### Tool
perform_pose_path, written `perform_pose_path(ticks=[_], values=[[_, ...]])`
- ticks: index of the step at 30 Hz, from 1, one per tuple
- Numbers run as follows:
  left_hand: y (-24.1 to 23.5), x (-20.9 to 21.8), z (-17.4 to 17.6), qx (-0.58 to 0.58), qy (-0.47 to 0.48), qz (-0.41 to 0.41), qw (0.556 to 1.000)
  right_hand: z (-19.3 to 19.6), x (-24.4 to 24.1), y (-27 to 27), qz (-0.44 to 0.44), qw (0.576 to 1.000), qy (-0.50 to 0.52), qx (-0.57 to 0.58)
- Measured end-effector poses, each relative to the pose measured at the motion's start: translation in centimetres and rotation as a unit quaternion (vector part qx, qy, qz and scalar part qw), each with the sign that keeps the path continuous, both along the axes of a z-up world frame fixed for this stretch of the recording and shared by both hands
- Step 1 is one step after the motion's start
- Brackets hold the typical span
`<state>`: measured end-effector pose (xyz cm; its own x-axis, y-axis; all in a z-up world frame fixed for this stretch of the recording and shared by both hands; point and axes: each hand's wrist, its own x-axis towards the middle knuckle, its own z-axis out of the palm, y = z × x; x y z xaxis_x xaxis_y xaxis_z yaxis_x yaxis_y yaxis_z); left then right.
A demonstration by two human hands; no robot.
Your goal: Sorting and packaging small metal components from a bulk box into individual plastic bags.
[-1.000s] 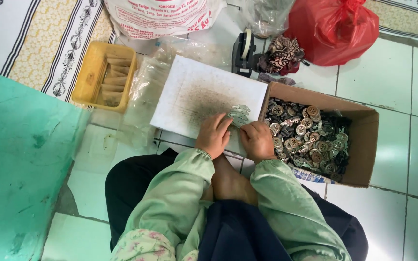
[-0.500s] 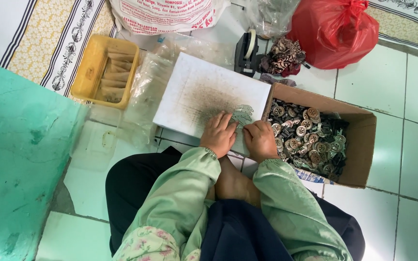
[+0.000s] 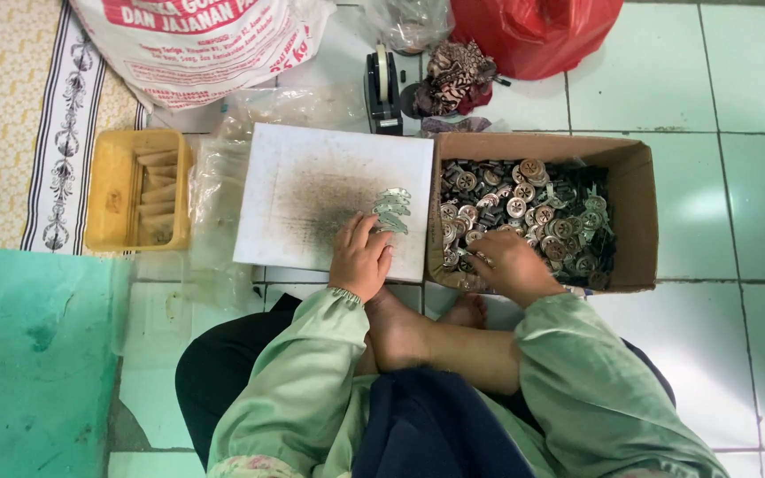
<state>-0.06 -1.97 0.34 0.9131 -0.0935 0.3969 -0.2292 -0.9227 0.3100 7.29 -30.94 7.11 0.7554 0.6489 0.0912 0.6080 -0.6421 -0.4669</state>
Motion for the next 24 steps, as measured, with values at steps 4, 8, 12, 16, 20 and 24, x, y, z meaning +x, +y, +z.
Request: perform_pose_path(ticks=[4, 8, 12, 16, 20, 24], values=[[-4.7, 1.1, 2.2, -0.027, -0.016, -0.06, 0.998, -1.2, 0.6, -9.3, -0.115, 0.989, 0.089, -0.031], [-10.6, 3.3, 3.6, -0.062, 0.019, -0.159, 0.985, -2.2, 1.5, -15.0, -0.248, 0.952, 0.164, -0.077], [-15.1, 5.1, 1.5, -0.028, 0.165, -0.252, 0.953, -4.1, 3.1, -15.9, -0.255, 0.924, 0.249, -0.142], [-18.1, 4.7, -1.9, 0.006, 0.233, -0.281, 0.931, -5.2, 3.7, -14.4, -0.24, 0.91, 0.281, -0.188], [-19.6, 2.5, 0.1, -0.005, 0.316, -0.31, 0.897, -9.5, 3.8, -13.9, -0.187, 0.908, 0.271, -0.259], [-19.6, 0.5, 1.0, 0.036, 0.31, -0.315, 0.896, -10.2, 4.1, -12.9, -0.149, 0.918, 0.162, -0.331]])
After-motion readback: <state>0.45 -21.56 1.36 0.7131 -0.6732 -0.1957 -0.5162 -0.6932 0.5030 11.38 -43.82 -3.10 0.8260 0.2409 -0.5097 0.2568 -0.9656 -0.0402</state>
